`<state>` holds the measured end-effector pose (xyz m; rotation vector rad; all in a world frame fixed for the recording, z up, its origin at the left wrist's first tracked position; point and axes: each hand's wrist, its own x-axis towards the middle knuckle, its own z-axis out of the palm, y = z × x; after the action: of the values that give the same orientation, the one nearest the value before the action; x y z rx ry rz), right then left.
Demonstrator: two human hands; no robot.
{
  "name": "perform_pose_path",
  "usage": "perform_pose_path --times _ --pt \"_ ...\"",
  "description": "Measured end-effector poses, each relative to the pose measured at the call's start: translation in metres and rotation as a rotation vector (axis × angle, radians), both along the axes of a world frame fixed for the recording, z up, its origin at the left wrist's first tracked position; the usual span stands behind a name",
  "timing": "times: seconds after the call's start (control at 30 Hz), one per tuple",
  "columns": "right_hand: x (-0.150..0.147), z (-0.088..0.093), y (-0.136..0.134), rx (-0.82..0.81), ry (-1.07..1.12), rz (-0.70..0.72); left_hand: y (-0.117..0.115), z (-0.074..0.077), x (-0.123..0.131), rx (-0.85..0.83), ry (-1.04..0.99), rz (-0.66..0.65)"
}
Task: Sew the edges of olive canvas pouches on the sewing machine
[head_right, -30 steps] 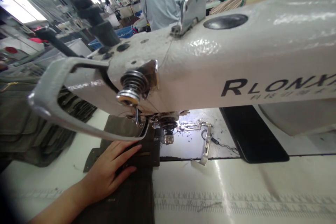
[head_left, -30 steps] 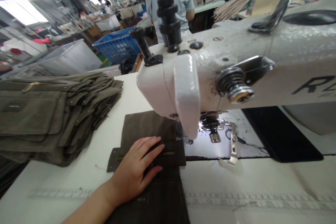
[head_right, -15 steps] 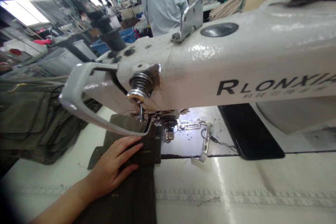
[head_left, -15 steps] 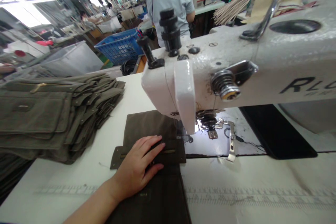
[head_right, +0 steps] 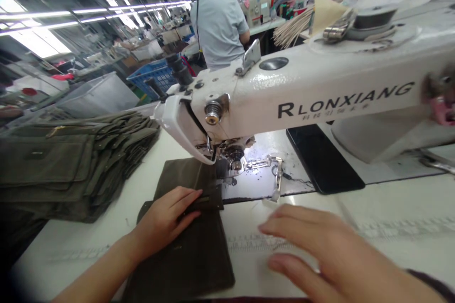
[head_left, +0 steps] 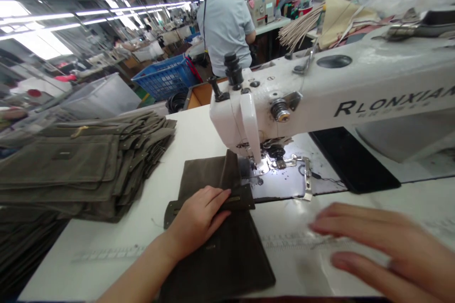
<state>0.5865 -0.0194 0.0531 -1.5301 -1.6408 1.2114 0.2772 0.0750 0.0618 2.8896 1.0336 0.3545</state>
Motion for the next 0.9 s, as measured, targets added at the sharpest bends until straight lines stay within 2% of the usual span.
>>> perform_pose_path --times 0.13,0.23,0.33,0.43,0.5,0.53,0.6,0.7,0.8,0.9 --pt "-0.062 0.023 0.026 0.171 -0.057 0.316 -0.008 0.020 -0.005 0.010 -0.067 0.007" --pt "-0.090 0.041 0.040 0.303 -0.022 0.314 -0.020 0.044 -0.010 0.045 -0.099 0.006" --pt "-0.099 0.062 0.040 0.420 -0.017 0.304 -0.037 0.078 -0.012 0.040 -0.133 0.011" --pt "-0.100 0.084 0.033 0.450 0.090 0.453 -0.051 0.113 -0.009 -0.126 -0.168 0.026" --pt "-0.100 0.091 0.029 0.384 0.178 0.530 -0.052 0.127 -0.007 -0.277 -0.154 0.056" --pt "-0.101 0.091 0.029 0.342 0.203 0.517 -0.050 0.129 -0.006 -0.346 -0.140 0.080" --pt "-0.102 0.082 0.033 0.251 0.210 0.404 -0.039 0.122 -0.007 -0.505 -0.108 0.138" --pt "-0.101 0.055 0.044 0.121 0.154 0.227 -0.018 0.093 -0.011 -0.843 -0.103 0.166" --pt "-0.098 0.029 0.053 0.055 0.071 0.222 -0.003 0.064 -0.014 -1.123 -0.137 0.170" --pt "-0.094 0.015 0.056 0.031 0.033 0.221 0.002 0.050 -0.019 -1.371 -0.246 0.122"
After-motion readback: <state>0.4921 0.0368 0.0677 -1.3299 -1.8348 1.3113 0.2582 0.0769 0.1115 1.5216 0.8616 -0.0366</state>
